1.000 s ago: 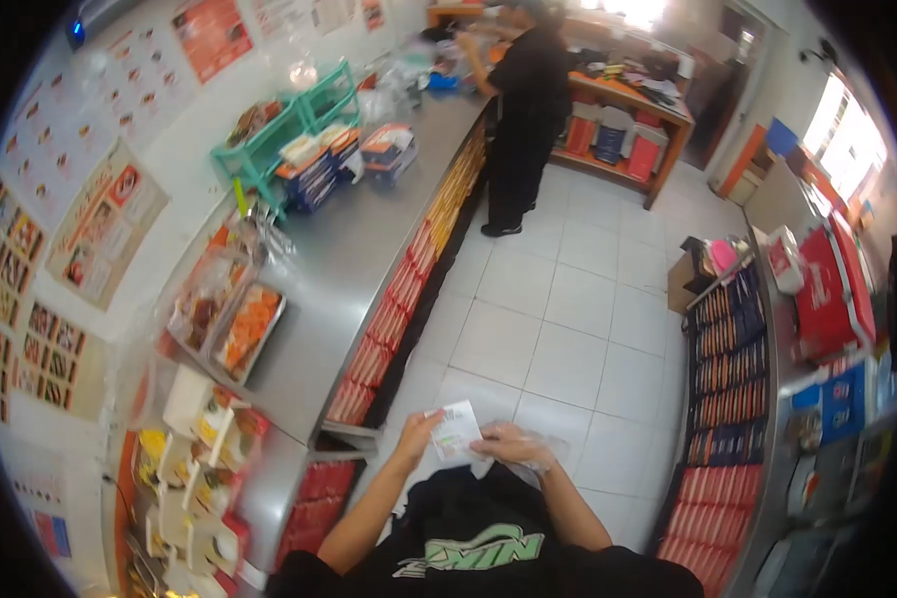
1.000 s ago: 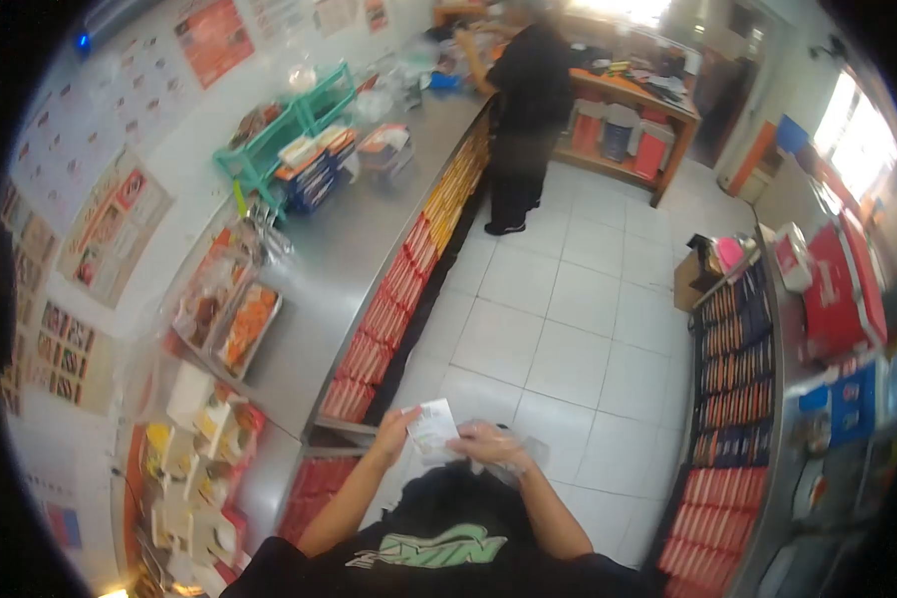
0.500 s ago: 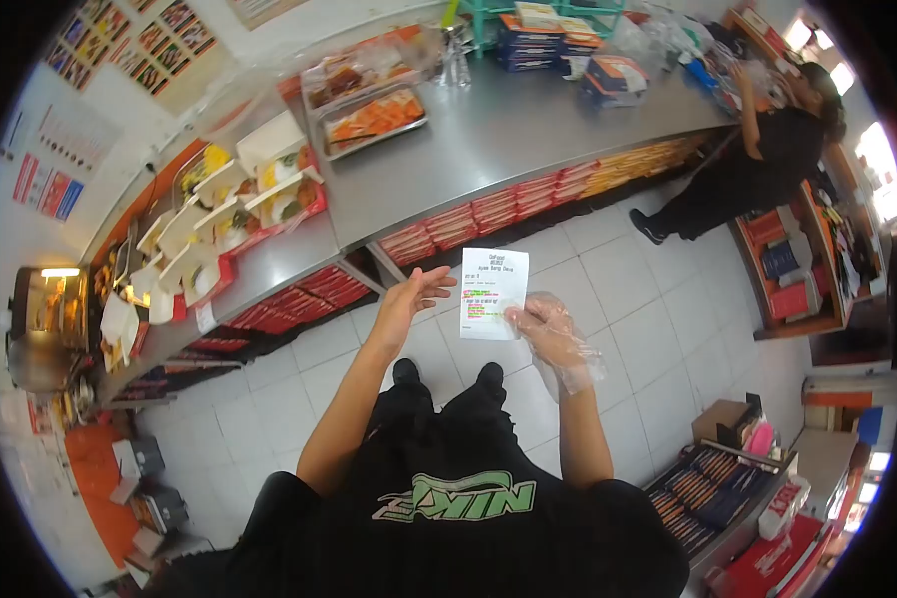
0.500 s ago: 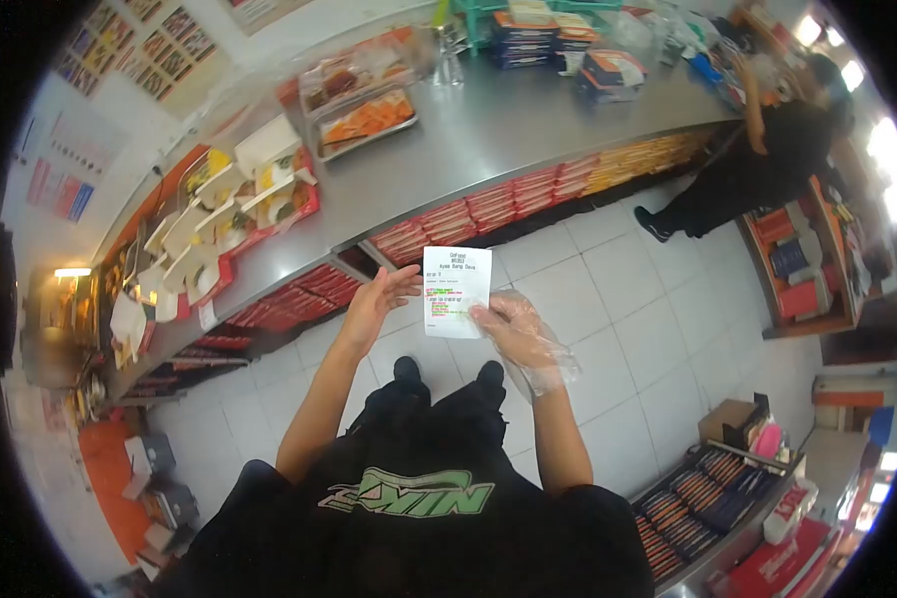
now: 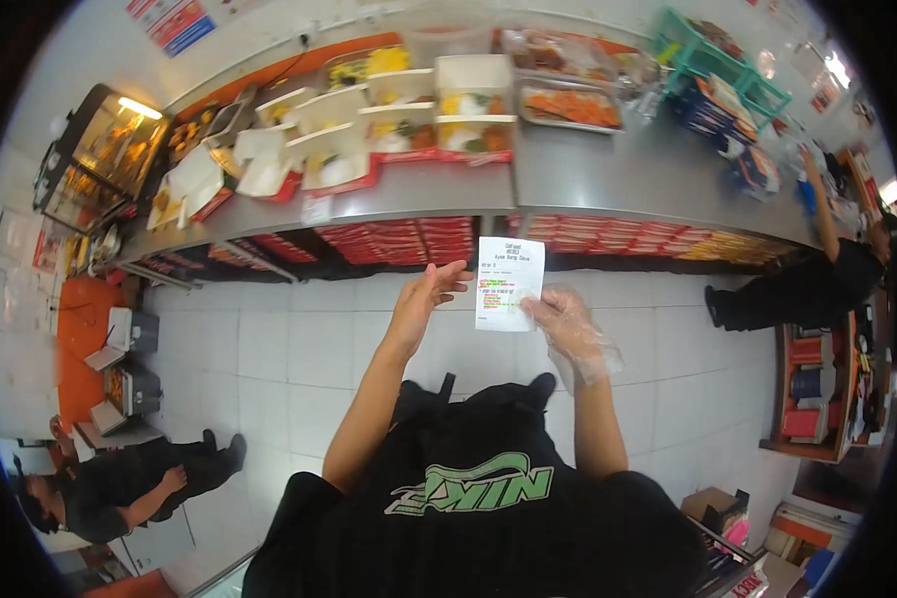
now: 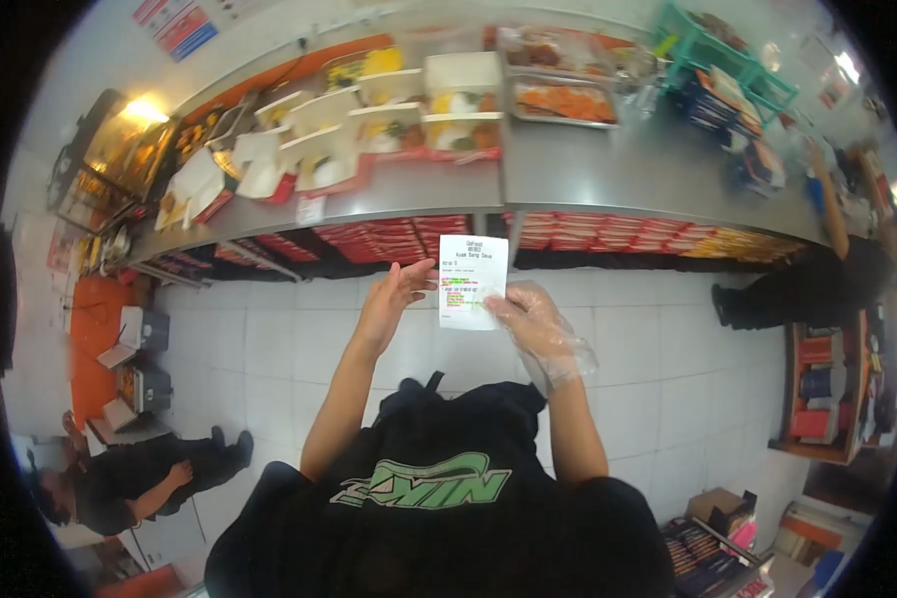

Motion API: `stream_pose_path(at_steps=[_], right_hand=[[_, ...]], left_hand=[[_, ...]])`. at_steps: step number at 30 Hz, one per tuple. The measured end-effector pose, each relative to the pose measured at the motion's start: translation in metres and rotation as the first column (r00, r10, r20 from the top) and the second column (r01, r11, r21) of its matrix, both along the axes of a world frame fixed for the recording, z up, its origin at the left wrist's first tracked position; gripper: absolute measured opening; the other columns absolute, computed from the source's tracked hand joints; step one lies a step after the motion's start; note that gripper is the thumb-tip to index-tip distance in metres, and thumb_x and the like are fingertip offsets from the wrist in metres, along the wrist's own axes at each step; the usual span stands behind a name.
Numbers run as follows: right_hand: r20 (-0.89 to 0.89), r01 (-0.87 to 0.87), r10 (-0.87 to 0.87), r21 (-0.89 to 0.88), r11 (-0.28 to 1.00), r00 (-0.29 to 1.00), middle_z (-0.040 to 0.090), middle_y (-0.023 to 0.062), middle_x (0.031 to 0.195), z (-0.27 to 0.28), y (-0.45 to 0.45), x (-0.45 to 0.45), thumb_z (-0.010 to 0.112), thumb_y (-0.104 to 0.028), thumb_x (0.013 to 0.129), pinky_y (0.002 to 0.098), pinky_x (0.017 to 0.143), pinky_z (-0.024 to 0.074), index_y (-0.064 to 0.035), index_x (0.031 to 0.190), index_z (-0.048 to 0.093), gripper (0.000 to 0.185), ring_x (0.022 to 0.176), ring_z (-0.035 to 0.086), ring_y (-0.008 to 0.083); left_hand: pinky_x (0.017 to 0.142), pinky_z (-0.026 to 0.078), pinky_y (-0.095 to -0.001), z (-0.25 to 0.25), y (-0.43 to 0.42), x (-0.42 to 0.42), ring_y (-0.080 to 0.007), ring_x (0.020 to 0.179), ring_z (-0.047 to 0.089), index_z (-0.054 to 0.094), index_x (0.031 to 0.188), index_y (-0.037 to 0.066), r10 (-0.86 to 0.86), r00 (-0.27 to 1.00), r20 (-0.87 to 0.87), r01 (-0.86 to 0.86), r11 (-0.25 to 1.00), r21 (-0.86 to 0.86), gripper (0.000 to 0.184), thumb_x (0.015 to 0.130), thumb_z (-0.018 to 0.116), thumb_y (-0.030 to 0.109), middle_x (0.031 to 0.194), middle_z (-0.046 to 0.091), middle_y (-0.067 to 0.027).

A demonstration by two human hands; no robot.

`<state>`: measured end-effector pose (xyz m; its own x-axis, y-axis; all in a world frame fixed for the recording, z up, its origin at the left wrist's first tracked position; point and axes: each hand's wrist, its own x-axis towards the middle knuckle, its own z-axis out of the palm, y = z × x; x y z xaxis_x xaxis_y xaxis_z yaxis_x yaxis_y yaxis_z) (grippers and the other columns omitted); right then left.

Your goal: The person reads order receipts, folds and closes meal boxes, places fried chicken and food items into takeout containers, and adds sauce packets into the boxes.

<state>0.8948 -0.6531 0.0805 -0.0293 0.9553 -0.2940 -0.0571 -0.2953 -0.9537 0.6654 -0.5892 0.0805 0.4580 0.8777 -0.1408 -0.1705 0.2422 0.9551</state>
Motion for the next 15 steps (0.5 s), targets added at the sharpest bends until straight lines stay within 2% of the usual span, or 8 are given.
stream_pose_path(at_steps=[6,8,10,11,12,13,14,15], right_hand=[[0.064,-0.226,0.222,0.06,0.972,0.973,0.06,0.0009,0.08,-0.002,0.063,-0.166,0.061,-0.02,0.085,0.0231,0.067,0.0416,0.0035,0.093,0.064,0.025,0.072,0.051,0.0071],[0.109,-0.303,0.292,0.096,0.948,0.95,0.059,0.0003,0.074,-0.009,0.087,-0.226,0.06,-0.022,0.085,0.0239,0.063,0.041,0.0036,0.09,0.065,0.027,0.068,0.049,0.0073],[0.102,-0.443,0.434,0.08,0.893,0.895,0.059,0.0012,0.074,-0.012,0.107,-0.277,0.06,-0.023,0.085,0.0243,0.063,0.0417,0.0045,0.091,0.064,0.029,0.068,0.05,0.0073],[0.213,-0.509,0.482,0.094,0.856,0.85,0.059,0.0025,0.073,-0.027,0.118,-0.299,0.06,-0.023,0.085,0.0248,0.061,0.0416,0.0048,0.09,0.064,0.028,0.066,0.05,0.0081],[0.218,-0.517,0.487,0.109,0.849,0.846,0.059,0.0025,0.073,-0.025,0.125,-0.324,0.06,-0.023,0.085,0.0248,0.061,0.0416,0.0048,0.09,0.064,0.028,0.066,0.05,0.0081],[0.165,-0.576,0.564,0.032,0.817,0.809,0.06,0.003,0.073,-0.019,0.136,-0.346,0.06,-0.023,0.086,0.0245,0.06,0.0414,0.0041,0.089,0.064,0.028,0.066,0.05,0.0084],[0.104,-0.634,0.635,-0.051,0.772,0.765,0.06,0.0035,0.073,-0.019,0.146,-0.366,0.06,-0.023,0.086,0.0243,0.059,0.0413,0.0035,0.089,0.064,0.027,0.065,0.05,0.0087],[-0.075,-0.679,0.675,-0.061,0.732,0.734,0.06,0.004,0.074,-0.039,0.162,-0.383,0.059,-0.023,0.087,0.023,0.059,0.0413,0.0015,0.089,0.065,0.026,0.065,0.051,0.0088]], left_hand=[[0.091,0.037,-0.0314,-0.014,0.013,-0.183,-0.0168,0.101,0.053,0.051,0.125,0.002,0.192,0.981,-0.032,-0.193,0.98,-0.054,0.06,0.095,0.029,0.049,0.113,0.06,-0.0091],[0.09,0.038,-0.0313,-0.01,0.019,-0.229,-0.0165,0.1,0.054,0.051,0.125,0.002,0.282,0.959,0.029,-0.279,0.957,-0.078,0.052,0.096,0.037,0.042,0.113,0.06,-0.0077],[0.088,0.041,-0.0318,-0.014,0.031,-0.263,-0.0158,0.098,0.056,0.052,0.121,-0.001,0.24,0.97,0.031,-0.241,0.97,0.04,0.048,0.094,0.044,0.039,0.109,0.06,-0.0072],[0.088,0.041,-0.0318,-0.018,0.038,-0.282,-0.0158,0.098,0.056,0.052,0.121,-0.001,0.258,0.966,0.027,-0.259,0.964,0.056,0.048,0.094,0.044,0.039,0.109,0.06,-0.0072],[0.086,0.043,-0.0307,-0.024,0.041,-0.3,-0.0151,0.095,0.057,0.053,0.118,-0.002,0.272,0.961,-0.047,-0.274,0.96,-0.049,0.042,0.093,0.047,0.032,0.106,0.061,-0.0071],[0.084,0.046,-0.0296,-0.031,0.051,-0.318,-0.0145,0.093,0.059,0.054,0.114,-0.003,0.282,0.952,-0.117,-0.298,0.941,-0.158,0.036,0.093,0.051,0.026,0.103,0.062,-0.007],[0.084,0.046,-0.0296,-0.04,0.06,-0.337,-0.0145,0.093,0.059,0.054,0.114,-0.003,0.298,0.948,-0.112,-0.313,0.937,-0.156,0.036,0.093,0.051,0.026,0.103,0.062,-0.007],[0.079,0.047,-0.0279,-0.048,0.068,-0.358,-0.013,0.087,0.06,0.056,0.11,-0.003,0.456,0.889,-0.034,-0.453,0.867,-0.208,0.034,0.092,0.052,0.026,0.098,0.063,-0.0067]])
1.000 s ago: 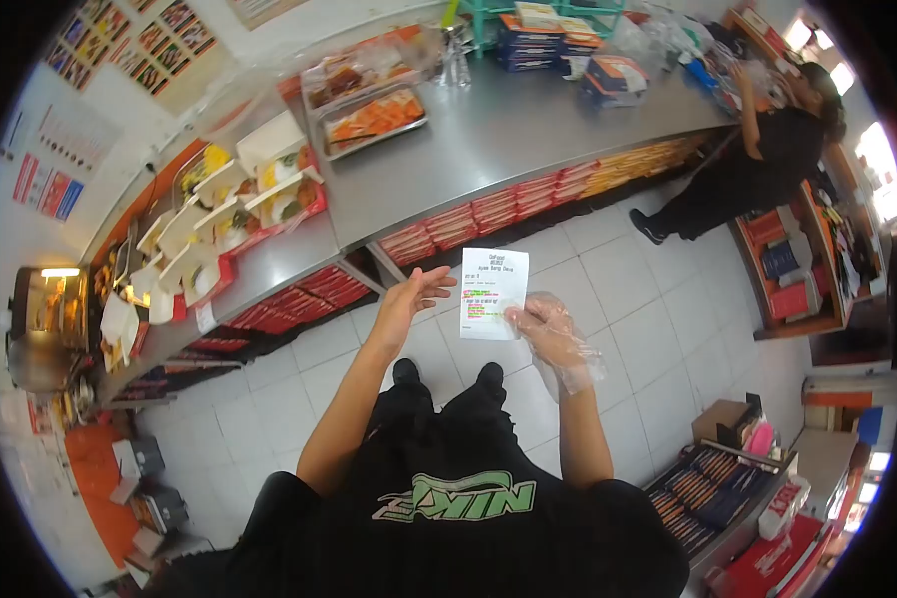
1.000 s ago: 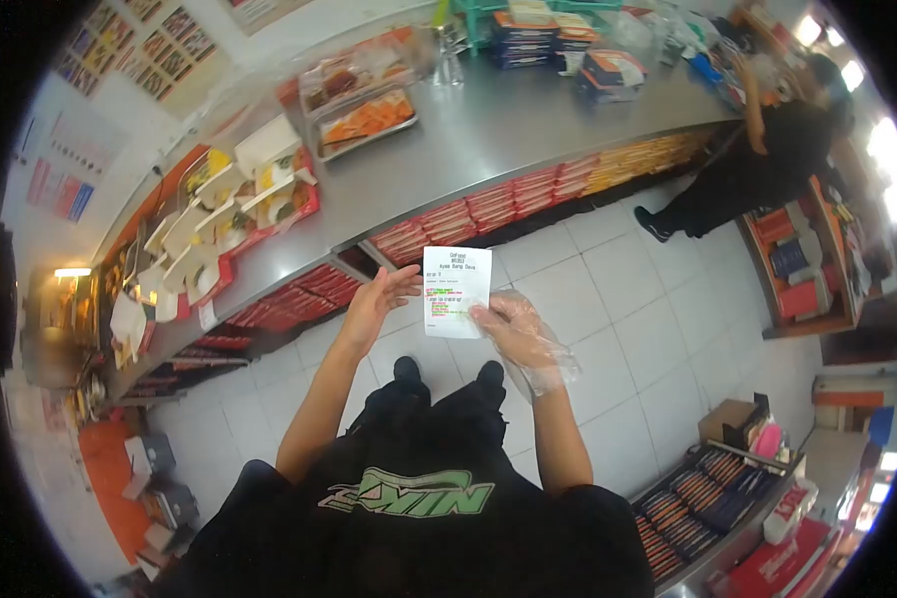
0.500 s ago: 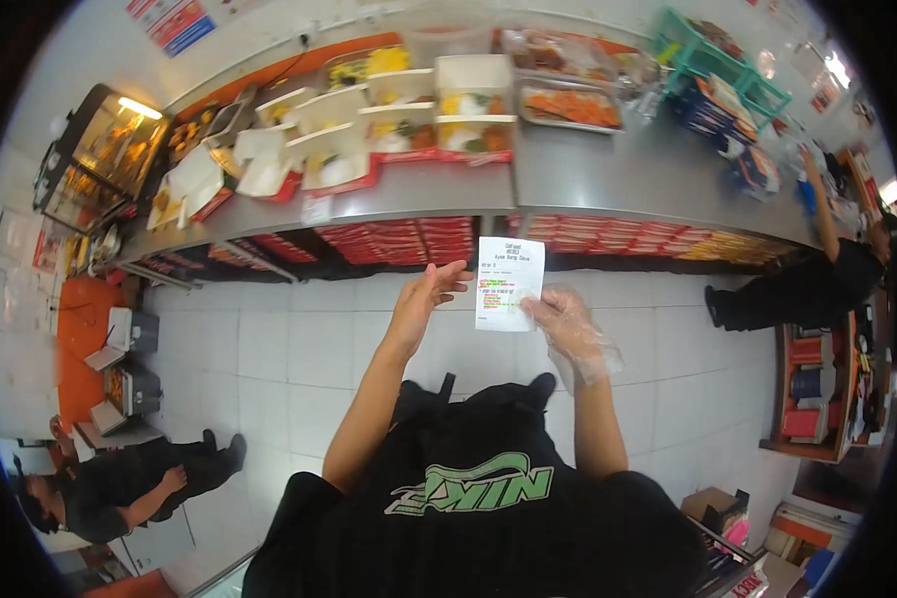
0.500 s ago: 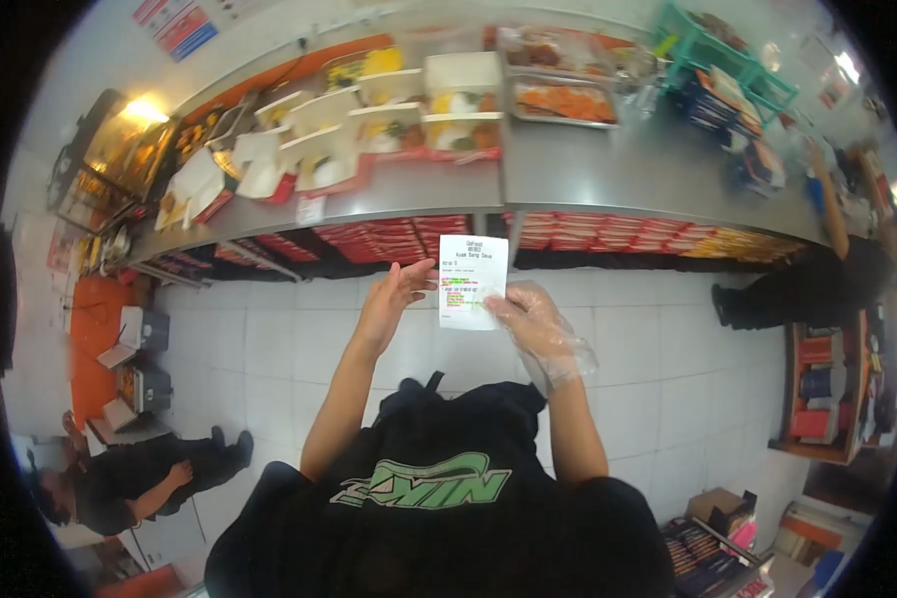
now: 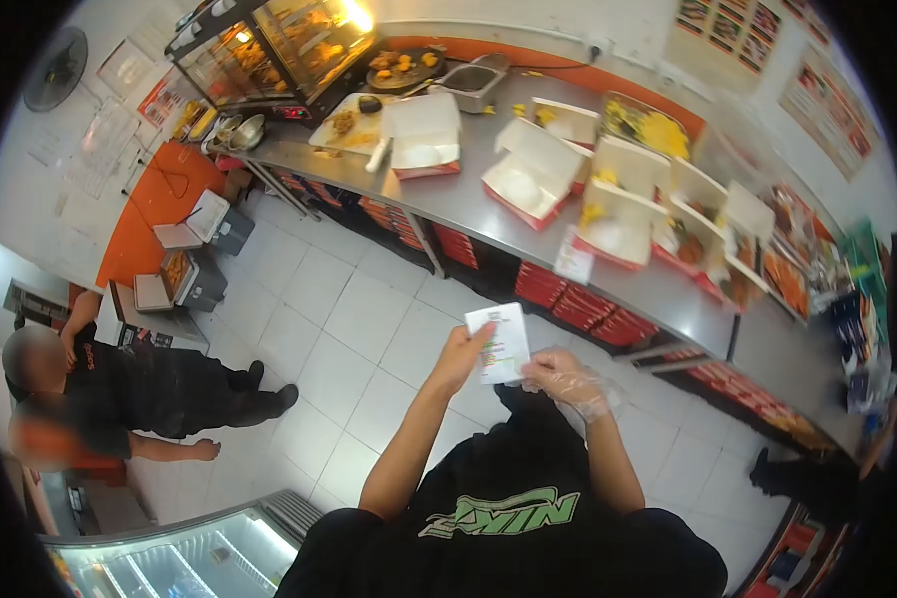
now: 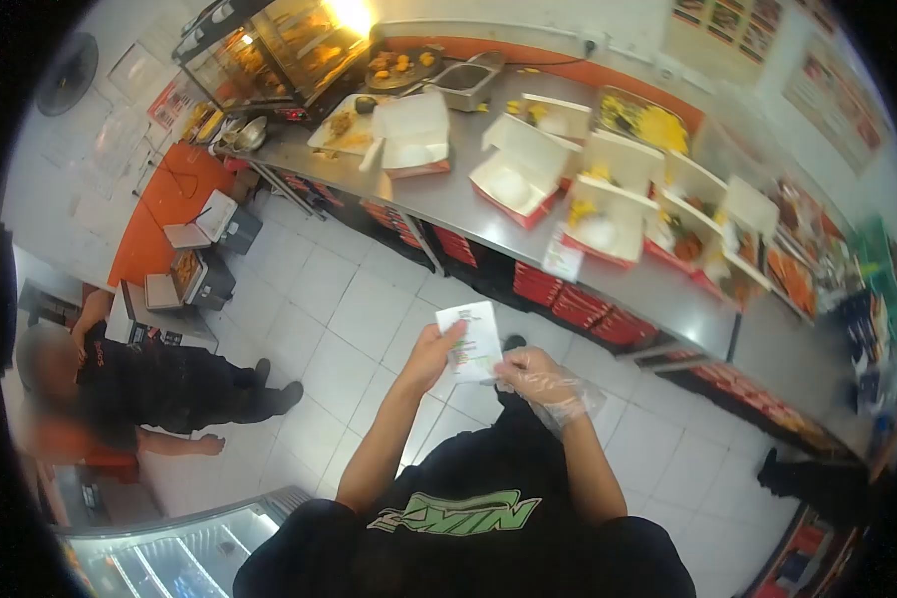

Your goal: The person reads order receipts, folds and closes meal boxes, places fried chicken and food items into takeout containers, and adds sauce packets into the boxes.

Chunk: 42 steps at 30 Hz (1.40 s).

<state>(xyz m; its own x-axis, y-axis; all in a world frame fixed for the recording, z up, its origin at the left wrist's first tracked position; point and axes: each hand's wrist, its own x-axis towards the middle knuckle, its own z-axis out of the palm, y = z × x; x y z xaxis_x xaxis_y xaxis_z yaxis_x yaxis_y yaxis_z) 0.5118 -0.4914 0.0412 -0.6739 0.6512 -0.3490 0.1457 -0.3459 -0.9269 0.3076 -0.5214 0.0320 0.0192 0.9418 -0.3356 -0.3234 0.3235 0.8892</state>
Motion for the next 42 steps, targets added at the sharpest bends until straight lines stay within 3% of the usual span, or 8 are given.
stream_pose_path(at_steps=[12,15,23,28,32,34,40,42], right_hand=[[0.315,-0.45,0.322,0.638,0.625,0.893,0.058,0.0183,0.111,-0.024,0.33,-0.352,0.059,-0.027,0.08,0.0385,0.091,0.0426,-0.0016,0.123,0.049,0.051,0.105,0.055,0.0298],[0.219,-0.122,-0.236,0.922,0.367,0.947,0.056,0.022,0.107,-0.035,0.427,-0.52,0.053,-0.03,0.079,0.0426,0.09,0.0418,-0.0023,0.119,0.049,0.048,0.103,0.054,0.0346],[0.744,-0.437,-0.28,0.606,0.664,0.607,0.066,0.0171,0.094,-0.057,0.583,-0.64,0.058,-0.031,0.076,0.0421,0.074,0.0502,-0.0046,0.095,0.067,0.034,0.087,0.064,0.0297],[0.956,-0.921,-0.098,0.291,0.259,0.275,0.064,0.0173,0.098,-0.044,0.638,-0.653,0.056,-0.038,0.079,0.0386,0.082,0.0473,-0.0005,0.099,0.063,0.043,0.093,0.061,0.0297],[0.214,0.071,-0.365,0.773,0.63,0.906,0.06,0.0186,0.104,0.028,0.559,-0.67,0.061,-0.036,0.077,0.0382,0.081,0.0462,-0.0022,0.107,0.057,0.045,0.094,0.059,0.0312],[0.159,-0.097,-0.721,0.987,0.127,0.674,0.061,0.0183,0.098,0.017,0.52,-0.693,0.063,-0.03,0.076,0.0374,0.078,0.0471,-0.0037,0.102,0.059,0.038,0.09,0.059,0.0314],[0.503,-0.178,-0.452,0.789,0.588,0.737,0.06,0.016,0.088,-0.063,0.547,-0.698,0.064,-0.028,0.073,0.0439,0.069,0.0462,-0.0099,0.103,0.059,0.035,0.078,0.058,0.0358],[0.265,-0.092,-0.62,0.95,0.298,0.738,0.06,0.017,0.088,-0.028,0.533,-0.713,0.065,-0.026,0.072,0.0434,0.067,0.047,-0.0089,0.099,0.06,0.032,0.076,0.058,0.035]], left_hand=[[0.076,0.049,-0.0289,0.0,0.082,-0.311,-0.0162,0.086,0.061,0.055,0.106,-0.006,0.783,0.611,-0.119,-0.791,0.608,-0.064,0.028,0.091,0.052,0.017,0.099,0.062,-0.0099],[0.077,0.049,-0.0293,0.014,0.102,-0.342,-0.017,0.086,0.062,0.056,0.106,-0.005,0.841,0.536,-0.081,-0.844,0.531,-0.07,0.027,0.091,0.052,0.017,0.098,0.063,-0.0102],[0.086,0.047,-0.0355,0.037,0.213,-0.5,-0.0221,0.099,0.058,0.051,0.111,-0.007,0.724,0.629,0.283,-0.744,0.666,-0.05,0.027,0.089,0.049,0.009,0.11,0.058,-0.0134],[0.086,0.049,-0.0373,0.06,0.3,-0.613,-0.0256,0.098,0.06,0.049,0.111,-0.009,0.465,0.737,0.49,-0.482,0.87,-0.1,0.029,0.09,0.047,0.011,0.11,0.059,-0.0158],[0.089,0.048,-0.0387,0.069,0.338,-0.678,-0.0258,0.1,0.06,0.049,0.114,-0.007,0.316,0.806,0.5,-0.277,0.949,-0.153,0.032,0.089,0.048,0.013,0.11,0.059,-0.0169],[0.088,0.048,-0.0384,0.068,0.359,-0.703,-0.0255,0.099,0.061,0.049,0.114,-0.007,0.277,0.829,0.486,-0.219,0.96,-0.175,0.033,0.09,0.048,0.014,0.11,0.059,-0.017],[0.087,0.049,-0.0372,0.055,0.384,-0.735,-0.0258,0.1,0.061,0.049,0.116,-0.007,0.156,0.848,0.507,-0.071,0.981,-0.183,0.035,0.09,0.049,0.015,0.111,0.059,-0.0171],[0.089,0.048,-0.0374,0.057,0.395,-0.74,-0.0259,0.102,0.06,0.049,0.116,-0.007,0.177,0.867,0.465,-0.073,0.97,-0.233,0.034,0.09,0.047,0.015,0.113,0.058,-0.0171]])
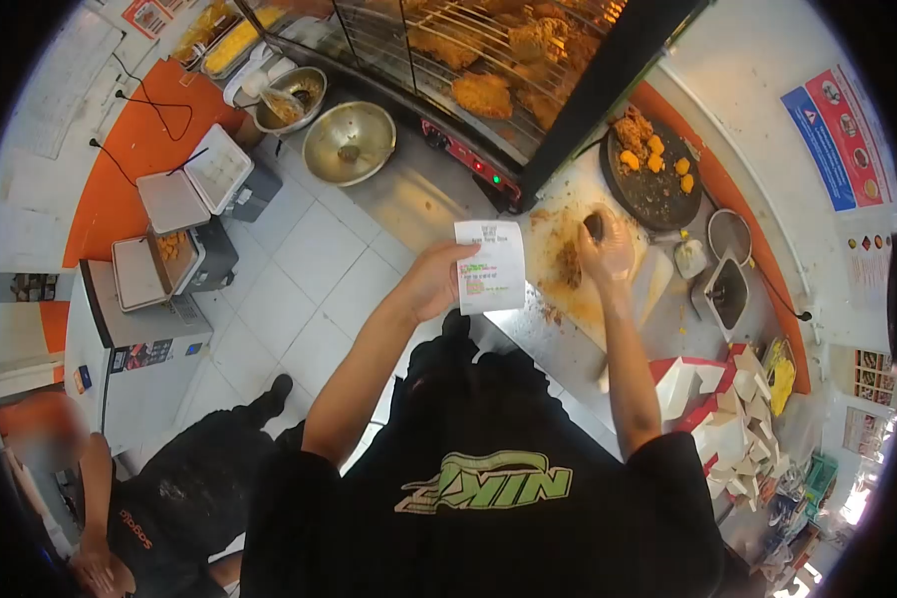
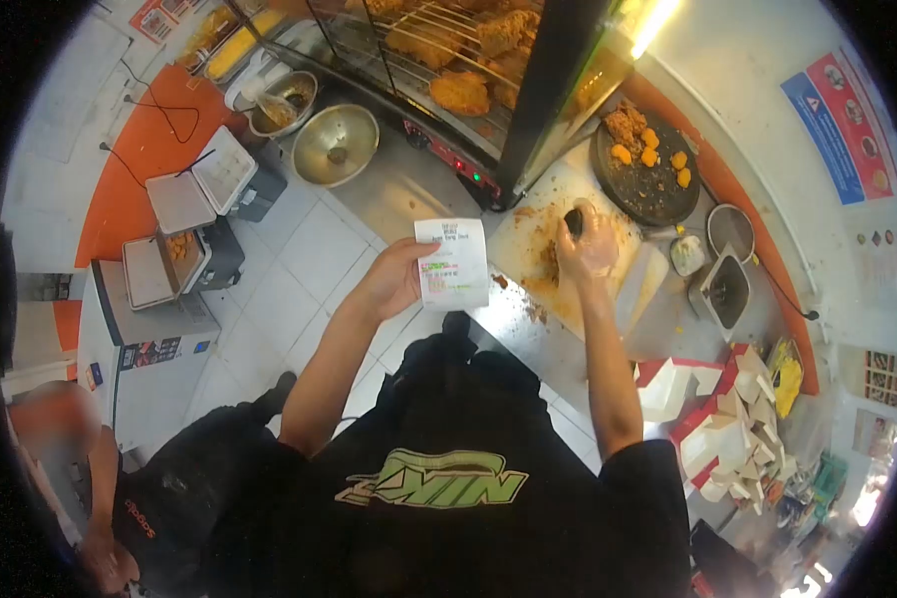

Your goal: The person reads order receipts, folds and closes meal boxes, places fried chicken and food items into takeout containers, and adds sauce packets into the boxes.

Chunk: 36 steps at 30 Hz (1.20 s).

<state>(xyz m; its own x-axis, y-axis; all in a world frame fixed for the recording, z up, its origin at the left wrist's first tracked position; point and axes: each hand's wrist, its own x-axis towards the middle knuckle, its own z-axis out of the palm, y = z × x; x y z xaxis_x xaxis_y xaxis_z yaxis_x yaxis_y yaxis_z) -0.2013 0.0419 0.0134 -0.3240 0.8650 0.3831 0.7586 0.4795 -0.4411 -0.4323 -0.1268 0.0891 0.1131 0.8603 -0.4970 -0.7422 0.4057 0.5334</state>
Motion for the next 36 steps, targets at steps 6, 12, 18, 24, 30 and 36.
stream_pose_path(at_steps=[6,12,18,24,30,36], right_hand=[[0.288,-0.05,0.049,-0.003,0.999,0.956,0.06,0.0177,0.089,-0.019,-0.015,-0.018,0.065,-0.027,0.071,0.0423,0.067,0.0466,-0.0049,0.093,0.06,0.031,0.082,0.058,0.0339],[0.201,0.052,-0.052,0.007,0.999,0.978,0.06,0.0151,0.079,-0.036,-0.029,-0.005,0.064,-0.028,0.069,0.0408,0.066,0.0466,-0.0077,0.089,0.063,0.028,0.073,0.058,0.0311],[-0.188,0.139,-0.269,-0.514,0.847,0.945,0.06,0.0152,0.082,-0.059,0.026,0.062,0.058,-0.027,0.074,0.0417,0.076,0.0443,-0.0079,0.092,0.063,0.026,0.079,0.057,0.0316],[0.34,-0.017,-0.001,0.048,0.999,0.94,0.058,0.0205,0.094,-0.027,-0.009,0.026,0.06,-0.036,0.077,0.0444,0.079,0.043,-0.0103,0.109,0.06,0.042,0.09,0.054,0.0347],[0.281,0.073,-0.079,0.033,0.997,0.956,0.058,0.0196,0.094,-0.072,-0.042,0.013,0.063,-0.031,0.076,0.0453,0.071,0.0453,-0.0097,0.107,0.058,0.037,0.085,0.054,0.0361],[-0.349,-0.024,-0.246,-0.617,0.787,0.905,0.059,0.0097,0.085,-0.072,-0.042,0.051,0.062,-0.029,0.083,0.0362,0.066,0.0477,-0.01,0.105,0.055,0.03,0.078,0.056,0.0222]], left_hand=[[0.085,0.05,-0.0388,0.003,0.015,-0.008,-0.0258,0.098,0.062,0.049,0.116,-0.005,0.024,0.999,0.033,-0.025,0.999,0.037,0.033,0.09,0.048,0.015,0.111,0.059,-0.0163],[0.086,0.049,-0.0387,-0.004,0.027,-0.011,-0.0261,0.099,0.061,0.049,0.114,-0.008,-0.071,0.997,0.034,0.067,0.993,0.098,0.034,0.089,0.048,0.015,0.11,0.059,-0.0177],[0.086,0.05,-0.0387,-0.007,0.029,-0.009,-0.0266,0.097,0.061,0.05,0.113,-0.008,-0.075,0.996,0.037,0.07,0.992,0.109,0.033,0.089,0.049,0.014,0.108,0.06,-0.0176],[0.086,0.049,-0.038,0.001,0.029,-0.001,-0.0257,0.097,0.061,0.051,0.112,-0.007,-0.105,0.994,0.028,0.101,0.99,0.099,0.032,0.089,0.049,0.015,0.108,0.06,-0.0167],[0.086,0.049,-0.0381,0.0,0.033,0.007,-0.025,0.097,0.061,0.052,0.112,-0.006,-0.103,0.994,0.023,0.1,0.989,0.11,0.031,0.088,0.05,0.015,0.108,0.061,-0.0157],[0.091,0.045,-0.0393,-0.014,0.045,0.027,-0.0249,0.103,0.058,0.05,0.114,-0.004,-0.147,0.989,0.022,0.144,0.985,0.098,0.032,0.088,0.05,0.015,0.11,0.06,-0.0133]])
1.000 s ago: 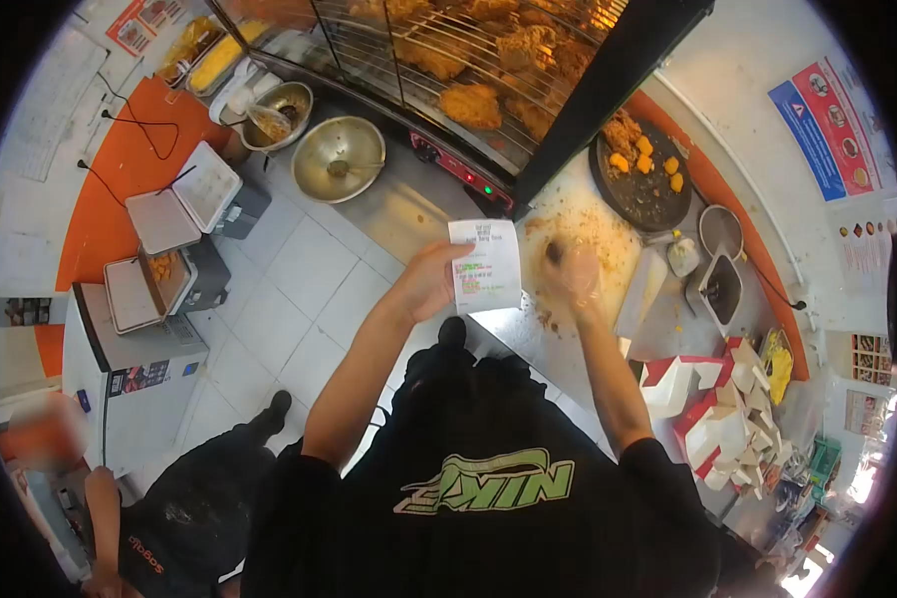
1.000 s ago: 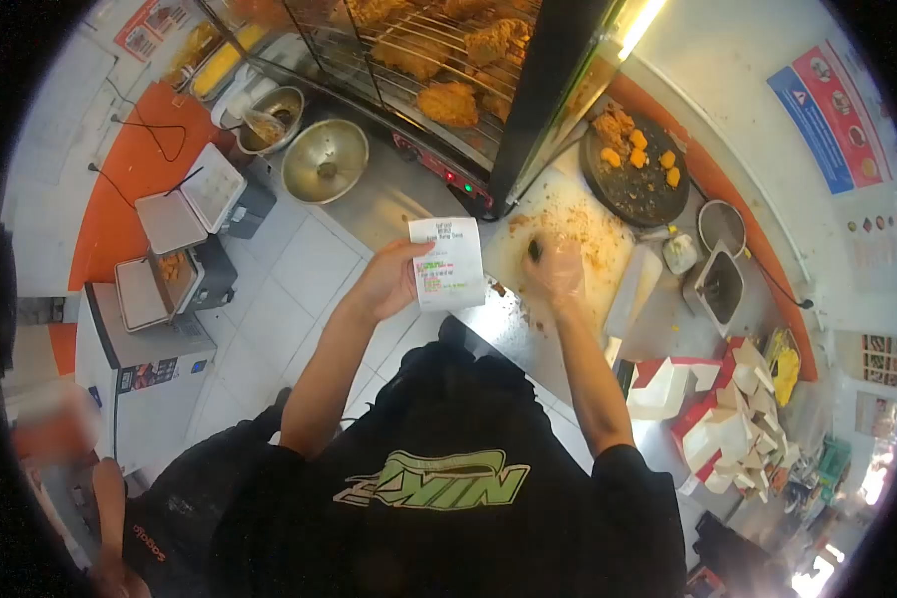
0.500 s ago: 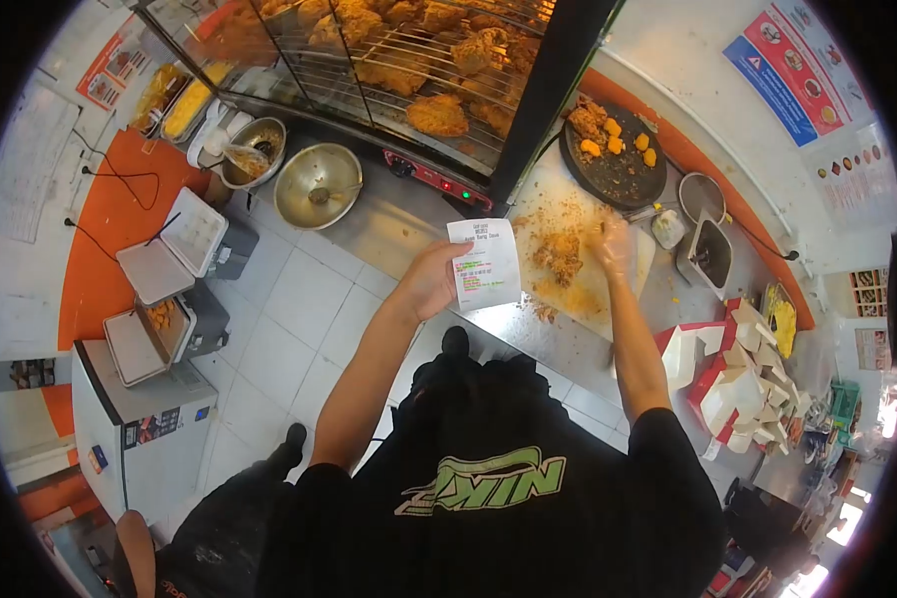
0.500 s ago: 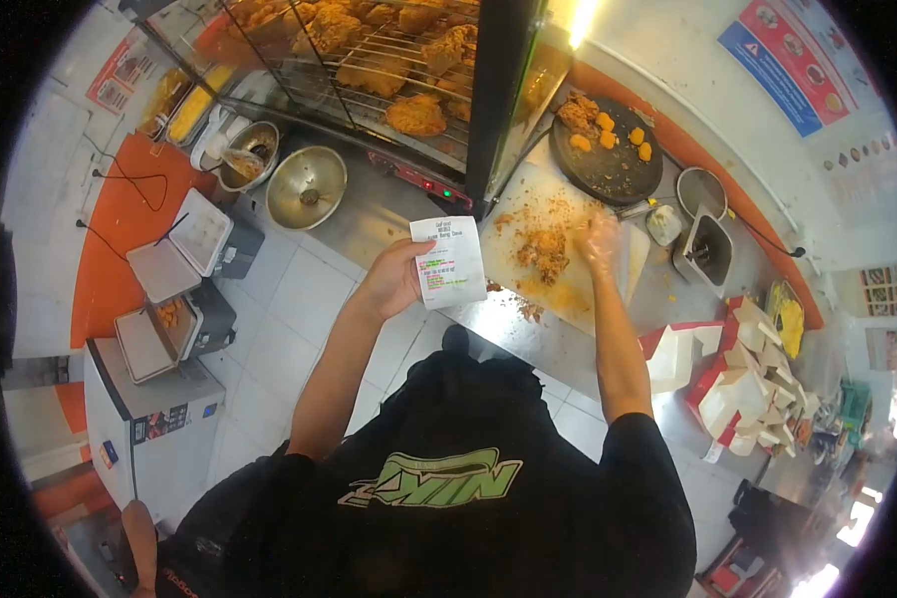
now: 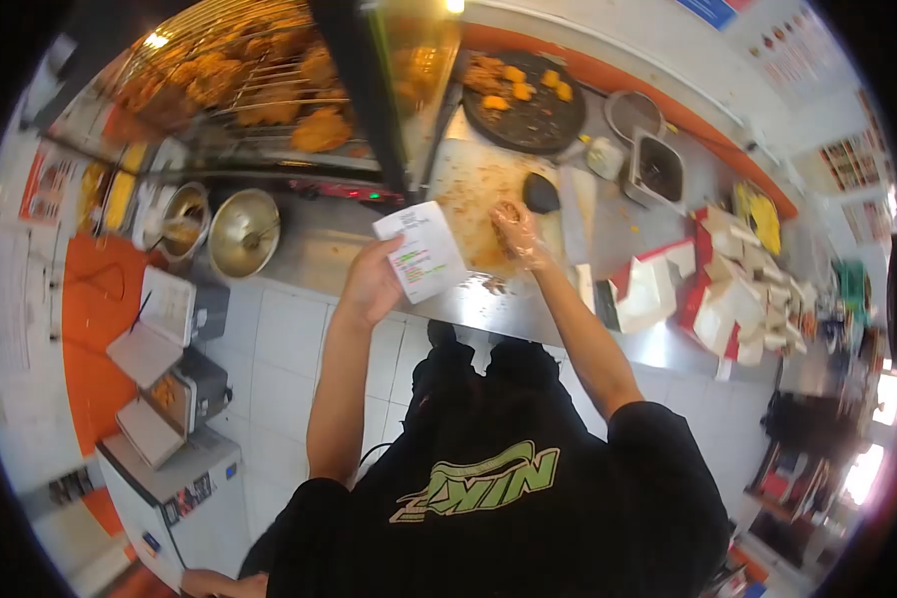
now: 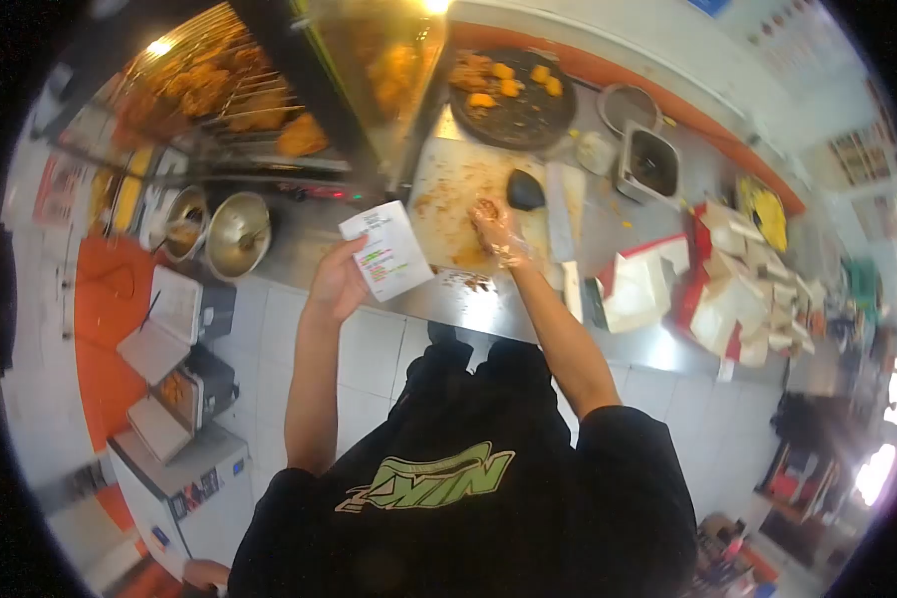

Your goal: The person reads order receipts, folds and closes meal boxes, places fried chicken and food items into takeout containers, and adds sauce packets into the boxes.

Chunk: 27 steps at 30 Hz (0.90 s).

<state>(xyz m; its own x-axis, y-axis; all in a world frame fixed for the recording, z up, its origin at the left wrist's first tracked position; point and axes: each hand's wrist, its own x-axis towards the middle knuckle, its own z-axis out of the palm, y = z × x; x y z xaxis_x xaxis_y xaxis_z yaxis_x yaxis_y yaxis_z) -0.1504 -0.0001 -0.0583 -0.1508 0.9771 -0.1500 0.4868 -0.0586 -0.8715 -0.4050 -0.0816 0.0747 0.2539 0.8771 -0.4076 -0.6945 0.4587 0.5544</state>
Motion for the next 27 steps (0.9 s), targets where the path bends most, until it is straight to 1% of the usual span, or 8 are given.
stream_pose_path(at_steps=[1,4,8,12,14,16,20,27], right_hand=[[-0.524,0.015,-0.279,-0.453,0.892,0.804,0.059,0.0056,0.083,0.022,-0.011,0.013,0.06,-0.031,0.086,0.0339,0.067,0.0476,-0.0104,0.107,0.055,0.03,0.075,0.055,0.0184],[-0.581,0.026,-0.333,-0.472,0.881,0.743,0.056,0.0001,0.079,0.088,-0.085,0.068,0.058,-0.032,0.089,0.0278,0.061,0.0465,-0.0112,0.11,0.052,0.03,0.069,0.053,0.0117],[-0.244,0.161,-0.218,-0.233,0.959,0.945,0.057,0.0028,0.083,0.101,-0.127,0.202,0.059,-0.031,0.088,0.0228,0.051,0.045,-0.011,0.113,0.052,0.033,0.064,0.053,0.0074],[0.114,0.492,-0.488,-0.371,0.787,0.866,0.06,0.0091,0.087,0.085,-0.096,0.277,0.059,-0.029,0.086,0.0303,0.068,0.0486,-0.0072,0.11,0.055,0.033,0.077,0.058,0.0154],[0.326,0.011,-0.078,0.2,0.98,0.942,0.061,0.0148,0.088,0.032,-0.087,0.311,0.06,-0.023,0.081,0.0353,0.073,0.049,-0.0064,0.109,0.055,0.034,0.081,0.061,0.0218],[0.639,-0.148,-0.067,0.277,0.95,0.766,0.061,0.0158,0.084,0.058,-0.084,0.303,0.059,-0.017,0.078,0.0378,0.069,0.0497,-0.0088,0.106,0.057,0.03,0.075,0.062,0.0255],[0.828,-0.034,-0.125,0.171,0.985,0.546,0.06,0.0104,0.075,0.004,-0.095,0.297,0.054,-0.012,0.077,0.0386,0.068,0.0489,-0.0117,0.096,0.061,0.02,0.073,0.06,0.0268],[0.691,-0.197,0.077,0.096,0.976,0.718,0.062,0.0153,0.079,-0.017,-0.076,0.331,0.05,-0.011,0.079,0.0407,0.069,0.0485,-0.0078,0.086,0.064,0.016,0.075,0.061,0.0313]], left_hand=[[0.092,0.044,-0.0394,-0.003,0.002,0.006,-0.0247,0.104,0.058,0.05,0.115,-0.004,0.015,1.0,-0.013,-0.015,1.0,0.004,0.032,0.089,0.05,0.015,0.111,0.059,-0.013],[0.094,0.042,-0.0393,0.011,0.006,0.038,-0.0242,0.106,0.056,0.05,0.116,-0.004,-0.06,0.998,-0.002,0.06,0.998,-0.034,0.032,0.089,0.049,0.015,0.113,0.058,-0.0134],[0.093,0.043,-0.0388,0.003,0.014,0.092,-0.0242,0.105,0.057,0.049,0.116,-0.004,-0.095,0.992,-0.084,0.098,0.995,0.031,0.033,0.09,0.048,0.015,0.116,0.057,-0.0143],[0.091,0.045,-0.0379,0.004,0.025,0.157,-0.024,0.105,0.058,0.049,0.117,-0.004,-0.158,0.986,-0.045,0.159,0.987,0.035,0.033,0.09,0.047,0.016,0.116,0.057,-0.014],[0.089,0.047,-0.0371,0.009,0.024,0.189,-0.0239,0.105,0.058,0.049,0.117,-0.004,-0.198,0.977,-0.086,0.201,0.979,0.038,0.034,0.09,0.047,0.016,0.114,0.058,-0.0137],[0.089,0.047,-0.0375,0.008,0.015,0.219,-0.0242,0.106,0.058,0.048,0.118,-0.003,-0.157,0.983,-0.099,0.158,0.987,-0.002,0.035,0.09,0.047,0.017,0.115,0.058,-0.0139],[0.092,0.046,-0.0382,-0.007,0.006,0.251,-0.0248,0.106,0.057,0.046,0.121,-0.002,-0.082,0.979,-0.185,0.075,0.996,-0.041,0.036,0.09,0.046,0.017,0.117,0.056,-0.0136],[0.094,0.042,-0.0379,-0.075,-0.028,0.279,-0.0239,0.109,0.053,0.045,0.121,-0.002,-0.097,0.905,-0.415,0.057,0.993,-0.107,0.038,0.084,0.047,0.008,0.117,0.054,-0.0128]])
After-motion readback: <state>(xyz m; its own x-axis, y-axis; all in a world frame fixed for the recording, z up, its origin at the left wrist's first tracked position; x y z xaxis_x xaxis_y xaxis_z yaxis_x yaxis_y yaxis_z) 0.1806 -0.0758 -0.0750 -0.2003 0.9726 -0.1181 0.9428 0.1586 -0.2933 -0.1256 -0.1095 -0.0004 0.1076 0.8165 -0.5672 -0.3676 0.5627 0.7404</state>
